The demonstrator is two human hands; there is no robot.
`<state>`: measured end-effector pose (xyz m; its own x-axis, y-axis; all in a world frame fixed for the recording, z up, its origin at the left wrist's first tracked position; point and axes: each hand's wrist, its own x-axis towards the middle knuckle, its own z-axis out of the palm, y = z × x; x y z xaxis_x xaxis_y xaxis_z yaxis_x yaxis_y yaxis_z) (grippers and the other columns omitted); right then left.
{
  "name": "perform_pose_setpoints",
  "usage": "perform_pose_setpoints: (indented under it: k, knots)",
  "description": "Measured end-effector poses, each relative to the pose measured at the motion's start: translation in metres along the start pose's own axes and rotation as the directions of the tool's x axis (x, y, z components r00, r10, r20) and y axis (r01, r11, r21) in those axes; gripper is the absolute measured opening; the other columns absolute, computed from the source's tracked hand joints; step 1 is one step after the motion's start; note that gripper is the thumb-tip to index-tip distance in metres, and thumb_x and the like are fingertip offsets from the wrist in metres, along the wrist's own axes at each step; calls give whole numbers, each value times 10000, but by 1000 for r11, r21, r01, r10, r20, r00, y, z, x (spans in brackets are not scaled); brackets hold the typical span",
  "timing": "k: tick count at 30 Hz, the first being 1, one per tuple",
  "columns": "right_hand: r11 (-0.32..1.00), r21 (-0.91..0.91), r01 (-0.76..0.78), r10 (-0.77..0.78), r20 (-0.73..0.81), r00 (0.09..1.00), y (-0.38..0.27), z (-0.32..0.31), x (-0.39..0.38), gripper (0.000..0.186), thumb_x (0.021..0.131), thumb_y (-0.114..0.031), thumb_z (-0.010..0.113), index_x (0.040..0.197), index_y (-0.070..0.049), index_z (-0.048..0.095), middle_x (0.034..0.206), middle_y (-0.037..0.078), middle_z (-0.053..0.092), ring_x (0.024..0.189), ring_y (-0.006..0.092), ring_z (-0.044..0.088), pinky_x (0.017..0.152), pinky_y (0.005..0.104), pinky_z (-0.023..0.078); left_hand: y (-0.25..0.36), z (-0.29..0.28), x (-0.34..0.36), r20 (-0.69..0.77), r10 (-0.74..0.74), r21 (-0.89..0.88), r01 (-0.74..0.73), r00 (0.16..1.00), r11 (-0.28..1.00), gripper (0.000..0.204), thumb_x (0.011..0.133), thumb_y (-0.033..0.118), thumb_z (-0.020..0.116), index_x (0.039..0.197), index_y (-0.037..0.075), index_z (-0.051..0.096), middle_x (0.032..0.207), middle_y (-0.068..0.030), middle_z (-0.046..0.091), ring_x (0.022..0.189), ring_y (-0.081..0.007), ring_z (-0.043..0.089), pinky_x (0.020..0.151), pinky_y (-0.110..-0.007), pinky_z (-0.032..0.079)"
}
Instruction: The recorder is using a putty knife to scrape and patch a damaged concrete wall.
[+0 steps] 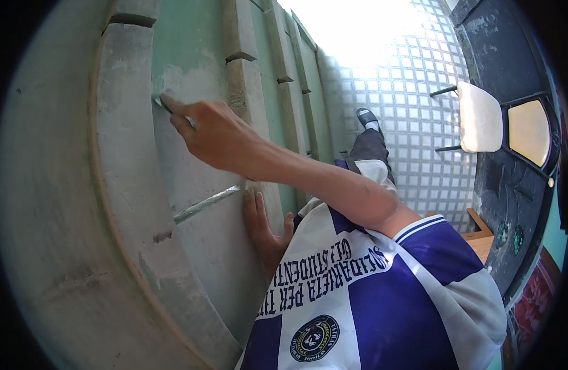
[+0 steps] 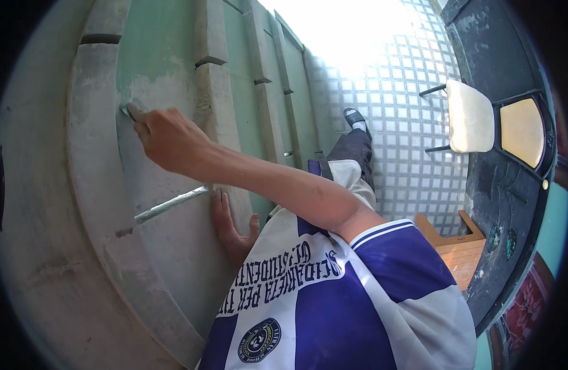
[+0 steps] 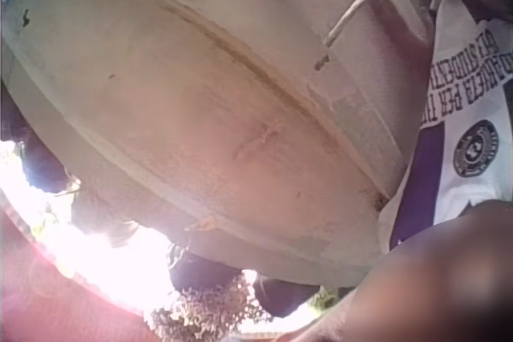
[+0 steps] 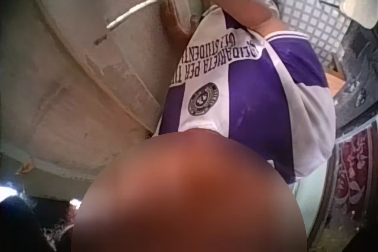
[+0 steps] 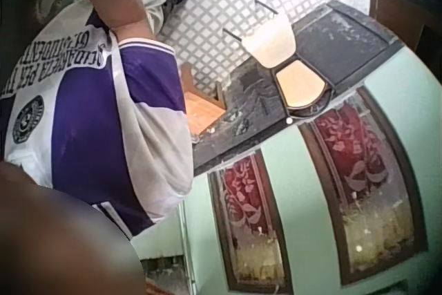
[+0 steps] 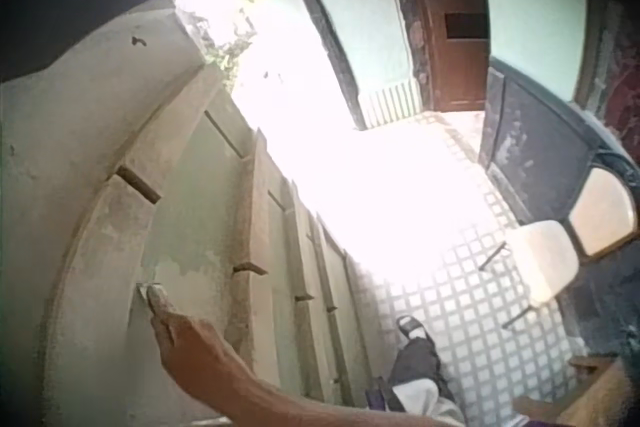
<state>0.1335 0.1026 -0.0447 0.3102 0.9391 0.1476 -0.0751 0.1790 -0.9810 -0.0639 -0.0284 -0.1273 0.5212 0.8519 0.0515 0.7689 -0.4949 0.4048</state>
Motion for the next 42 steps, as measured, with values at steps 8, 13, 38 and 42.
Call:
perform_pose_setpoints:
  k: [8, 13, 38, 42]
  knots:
    - [1000, 12, 18, -18, 4, 1000, 4, -4, -7, 416, 1026, -188, 475, 1410, -32, 516, 714, 278, 609, 582, 306, 626, 664, 429, 507, 2, 0, 1, 14, 9, 5, -9, 1000, 1000, 793, 804, 183, 704, 1490, -2, 351, 1539, -239, 343, 1444, -407, 295, 1187, -504, 228]
    - [999, 15, -39, 39, 13, 999, 0, -1, -9, 403, 1022, -172, 478, 1395, -30, 532, 750, 289, 622, 616, 340, 642, 698, 430, 514, 4, -1, 2, 25, 18, 34, -18, 1000, 999, 789, 811, 177, 703, 1494, 6, 346, 1540, -234, 336, 1448, -402, 286, 1189, -504, 223]
    - [1000, 14, -4, 4, -30, 1000, 1, 4, 3, 415, 1023, -189, 463, 1400, -27, 525, 763, 296, 643, 632, 346, 650, 702, 441, 512, 10, 1, 0, -46, -63, -4, 63, 997, 998, 746, 809, 168, 694, 1478, 29, 397, 1551, -216, 342, 1442, -394, 307, 1185, -495, 249]
    - [998, -15, 56, -56, -44, 997, 5, 4, -2, 426, 1008, -163, 445, 1393, 11, 503, 763, 306, 635, 667, 389, 658, 695, 458, 520, 2, 6, 0, -55, -22, -9, 22, 998, 1000, 742, 810, 186, 696, 1476, 29, 408, 1550, -219, 343, 1439, -396, 312, 1180, -497, 251]
